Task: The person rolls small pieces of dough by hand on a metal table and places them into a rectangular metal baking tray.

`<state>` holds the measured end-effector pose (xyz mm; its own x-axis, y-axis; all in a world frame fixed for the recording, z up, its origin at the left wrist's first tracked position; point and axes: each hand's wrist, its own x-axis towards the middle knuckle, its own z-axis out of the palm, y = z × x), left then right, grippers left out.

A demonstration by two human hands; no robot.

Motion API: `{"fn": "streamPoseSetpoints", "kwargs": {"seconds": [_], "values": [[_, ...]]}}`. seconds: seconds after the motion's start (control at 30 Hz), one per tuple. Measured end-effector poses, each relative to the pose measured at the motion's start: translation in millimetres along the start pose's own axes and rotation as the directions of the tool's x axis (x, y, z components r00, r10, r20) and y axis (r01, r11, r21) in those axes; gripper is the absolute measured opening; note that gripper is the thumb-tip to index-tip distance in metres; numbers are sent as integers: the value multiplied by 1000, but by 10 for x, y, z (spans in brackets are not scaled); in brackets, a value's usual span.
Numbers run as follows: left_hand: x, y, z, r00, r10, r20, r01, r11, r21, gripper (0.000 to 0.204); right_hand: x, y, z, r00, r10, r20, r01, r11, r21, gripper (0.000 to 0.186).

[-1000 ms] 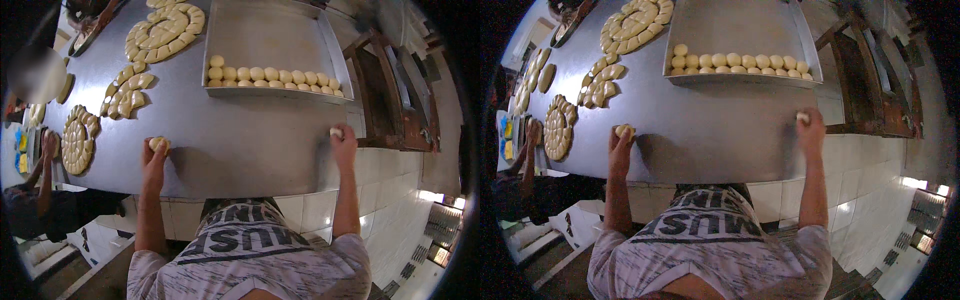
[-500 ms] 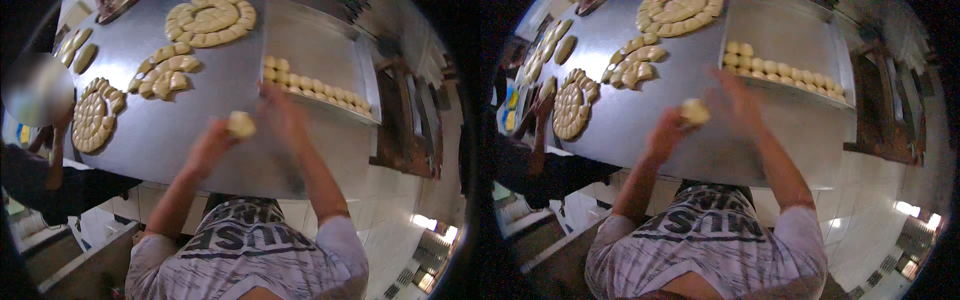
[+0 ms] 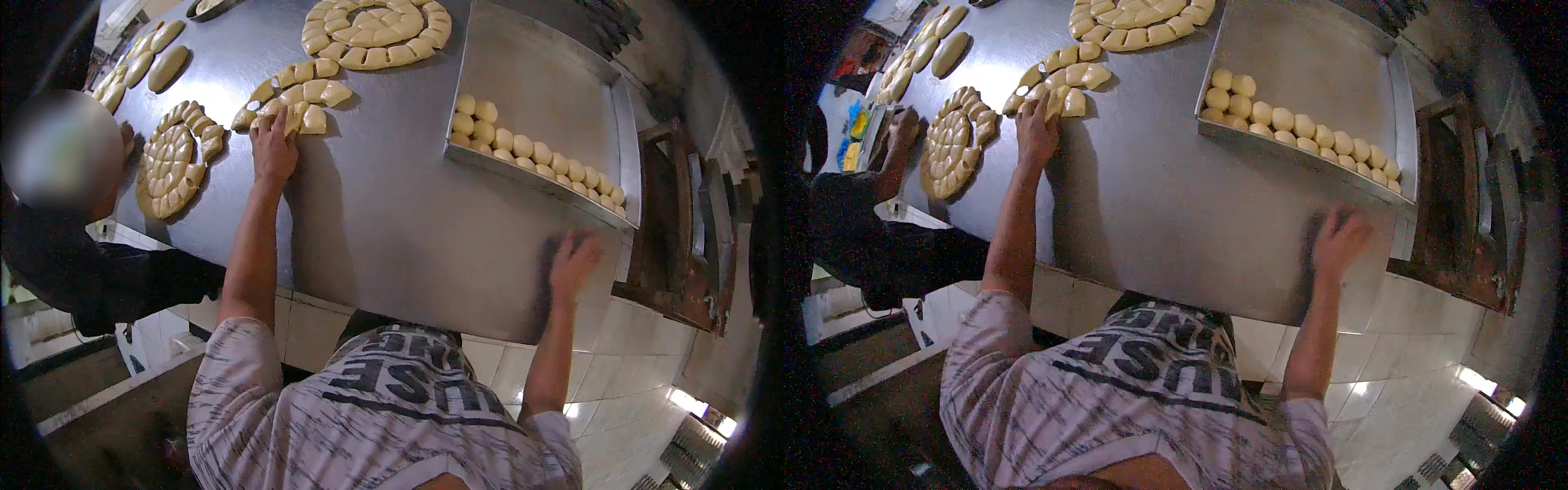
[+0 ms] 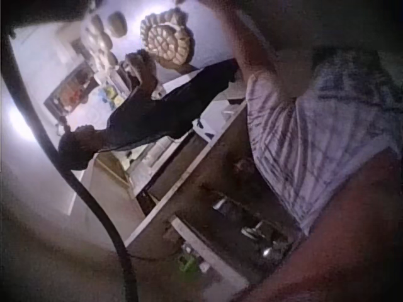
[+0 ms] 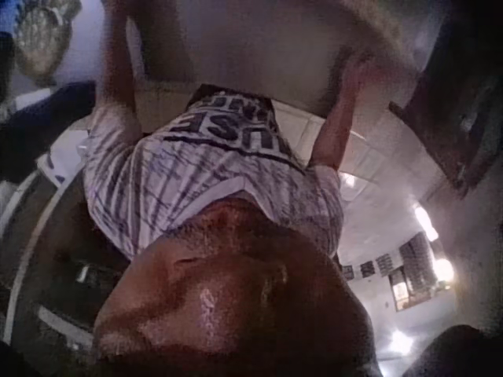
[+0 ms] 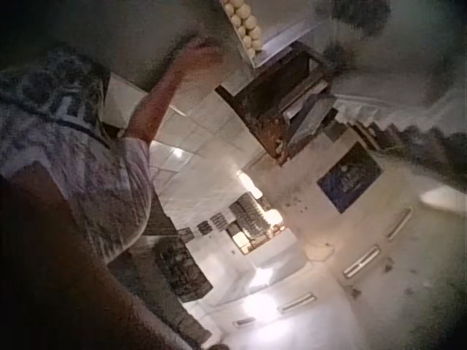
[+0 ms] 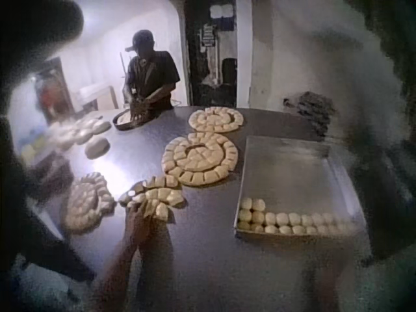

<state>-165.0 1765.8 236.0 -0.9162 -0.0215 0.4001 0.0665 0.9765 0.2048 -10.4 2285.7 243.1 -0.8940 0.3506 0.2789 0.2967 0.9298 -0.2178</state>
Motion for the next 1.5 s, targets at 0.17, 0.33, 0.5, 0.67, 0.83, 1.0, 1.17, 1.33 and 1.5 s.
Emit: {"fn": "streamPoseSetpoints", "kwargs": {"seconds": [0.17,0.33,0.5,0.67,0.83,1.0,1.17,1.33,1.5], "values": [[-223,-4,-222,955,-268,124,263,963,57,46,-333,424,-155,989,-149,11,150,988,-25,28],[-1152,725,-473,933,-265,242,318,923,-218,42,256,252,-171,998,26,-58,-19,994,106,27],[-1609,1522,-942,825,-191,532,503,677,-537,27,-57,798,-144,980,-187,-71,195,974,118,28],[-1304,1863,-887,808,-215,549,572,66,-817,12,168,534,-265,993,-111,-36,115,981,158,22],[-1275,1207,-913,827,-352,438,536,259,-804,20,-59,842,-633,993,44,113,-66,977,201,17],[-1140,1439,-867,765,-325,556,641,302,-705,15,944,-268,-802,961,247,-123,94,126,988,37],[-861,1554,-756,765,27,644,579,410,-705,33,1630,-1239,272,915,-344,208,274,912,304,28],[-1026,1533,-738,683,240,690,727,-312,-611,33,357,-1894,-323,936,-339,97,61,428,902,31],[-856,1483,-789,558,447,700,640,306,-705,28,-623,-1463,-476,814,-429,392,-124,532,838,25]]}}
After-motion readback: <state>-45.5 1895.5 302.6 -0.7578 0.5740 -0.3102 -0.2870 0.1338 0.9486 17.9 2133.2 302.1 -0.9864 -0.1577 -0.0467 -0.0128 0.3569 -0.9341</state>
